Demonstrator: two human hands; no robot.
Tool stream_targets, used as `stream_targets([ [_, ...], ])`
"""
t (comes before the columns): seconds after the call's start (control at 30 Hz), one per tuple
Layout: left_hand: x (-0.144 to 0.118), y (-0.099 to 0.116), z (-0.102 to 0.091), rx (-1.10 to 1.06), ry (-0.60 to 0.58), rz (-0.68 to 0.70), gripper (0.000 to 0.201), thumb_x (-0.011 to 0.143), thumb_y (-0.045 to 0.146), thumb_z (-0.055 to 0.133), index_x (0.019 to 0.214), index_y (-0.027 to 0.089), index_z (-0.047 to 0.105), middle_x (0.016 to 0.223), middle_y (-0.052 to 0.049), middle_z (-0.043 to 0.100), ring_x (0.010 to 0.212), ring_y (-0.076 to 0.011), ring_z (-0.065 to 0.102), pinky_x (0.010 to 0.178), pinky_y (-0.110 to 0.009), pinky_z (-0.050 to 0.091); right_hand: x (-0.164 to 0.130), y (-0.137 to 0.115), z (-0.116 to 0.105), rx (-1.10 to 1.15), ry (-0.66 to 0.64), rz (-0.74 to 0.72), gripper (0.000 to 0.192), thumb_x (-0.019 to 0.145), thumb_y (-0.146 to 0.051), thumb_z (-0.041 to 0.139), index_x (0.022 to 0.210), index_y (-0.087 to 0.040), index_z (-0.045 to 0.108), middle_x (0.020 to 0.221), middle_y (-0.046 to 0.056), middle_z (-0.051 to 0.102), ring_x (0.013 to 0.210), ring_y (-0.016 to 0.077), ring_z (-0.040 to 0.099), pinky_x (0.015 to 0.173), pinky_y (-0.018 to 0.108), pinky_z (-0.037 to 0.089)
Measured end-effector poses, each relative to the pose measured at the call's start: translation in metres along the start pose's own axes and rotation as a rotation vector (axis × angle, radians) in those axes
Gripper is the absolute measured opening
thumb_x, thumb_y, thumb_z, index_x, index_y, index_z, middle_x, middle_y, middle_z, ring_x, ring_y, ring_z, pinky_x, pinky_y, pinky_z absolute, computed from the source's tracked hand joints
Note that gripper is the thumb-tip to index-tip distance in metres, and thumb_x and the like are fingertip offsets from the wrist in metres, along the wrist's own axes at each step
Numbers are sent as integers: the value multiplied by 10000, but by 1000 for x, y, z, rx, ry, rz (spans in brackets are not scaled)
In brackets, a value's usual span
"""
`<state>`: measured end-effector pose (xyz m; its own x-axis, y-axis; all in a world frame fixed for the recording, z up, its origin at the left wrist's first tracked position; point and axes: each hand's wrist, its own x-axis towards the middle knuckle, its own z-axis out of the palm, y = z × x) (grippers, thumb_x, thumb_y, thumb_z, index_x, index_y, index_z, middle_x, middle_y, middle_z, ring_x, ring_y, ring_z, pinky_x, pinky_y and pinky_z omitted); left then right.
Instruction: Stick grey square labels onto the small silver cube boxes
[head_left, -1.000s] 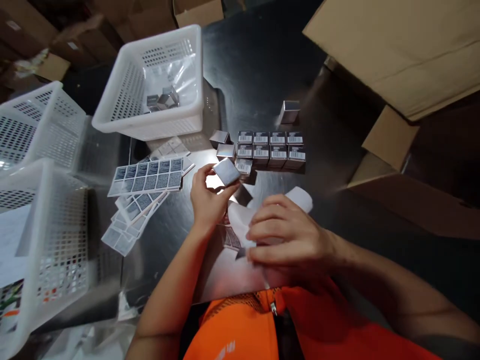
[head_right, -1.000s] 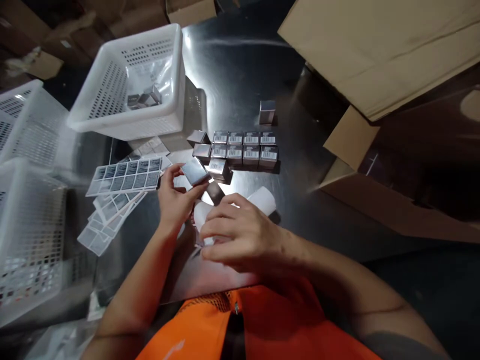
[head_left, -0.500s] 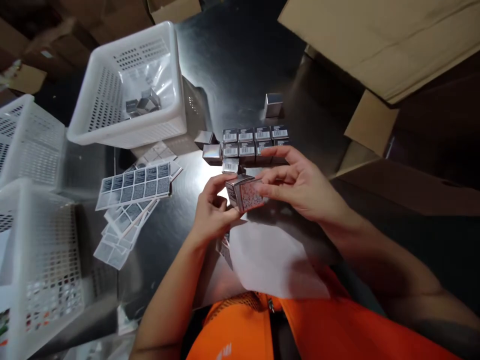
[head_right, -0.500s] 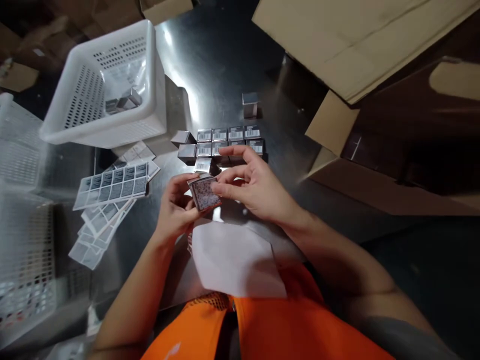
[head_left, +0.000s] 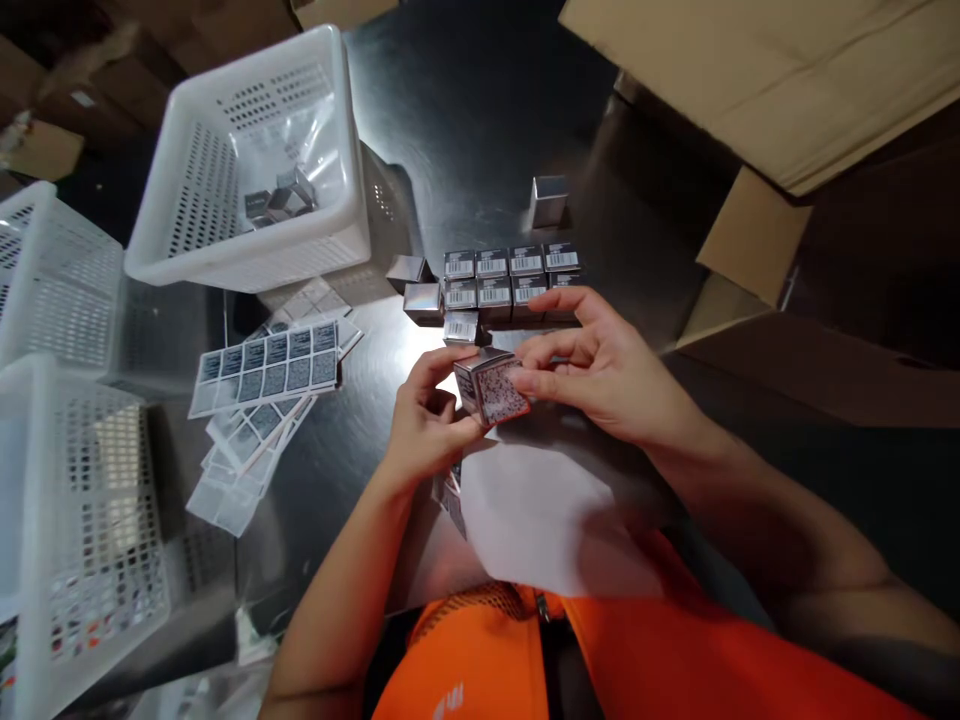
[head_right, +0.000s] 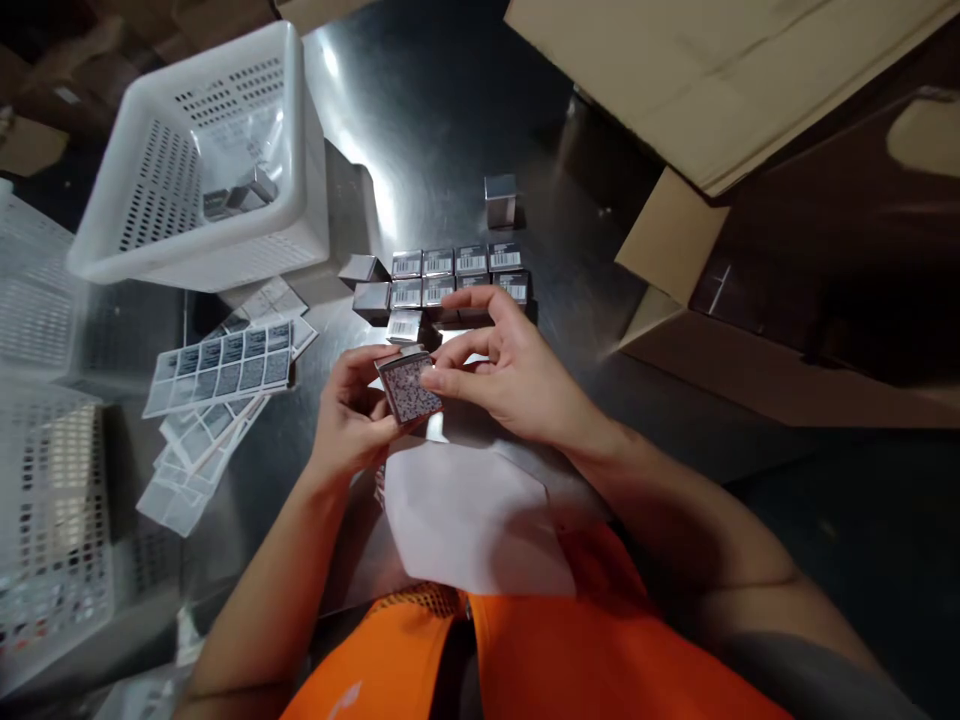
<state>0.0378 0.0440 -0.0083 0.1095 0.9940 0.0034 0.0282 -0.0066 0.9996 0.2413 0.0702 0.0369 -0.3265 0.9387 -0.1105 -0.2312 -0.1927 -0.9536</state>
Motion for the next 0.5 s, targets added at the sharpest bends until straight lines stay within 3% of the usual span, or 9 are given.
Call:
stream_targets([
  [0.37, 1, 2, 1, 26, 16, -5, 587, 597, 108, 830, 1132, 267, 650, 1135, -4, 688, 406, 39, 286, 369, -155, 187, 0, 0, 0, -39, 19, 9, 638, 678, -332, 896, 1141, -245, 467, 751, -60, 678, 724, 145, 697, 693, 268, 562],
  [0.5, -1, 1, 2, 30, 18, 6, 555, 629, 127, 818, 1139, 274, 656, 1177, -12, 688, 418, 42, 287, 394, -146, 244, -2, 1, 3, -69, 43, -9, 610, 684, -332, 886, 1128, -258, 474, 727, -66, 659, 762, 162, 704, 690, 276, 578],
])
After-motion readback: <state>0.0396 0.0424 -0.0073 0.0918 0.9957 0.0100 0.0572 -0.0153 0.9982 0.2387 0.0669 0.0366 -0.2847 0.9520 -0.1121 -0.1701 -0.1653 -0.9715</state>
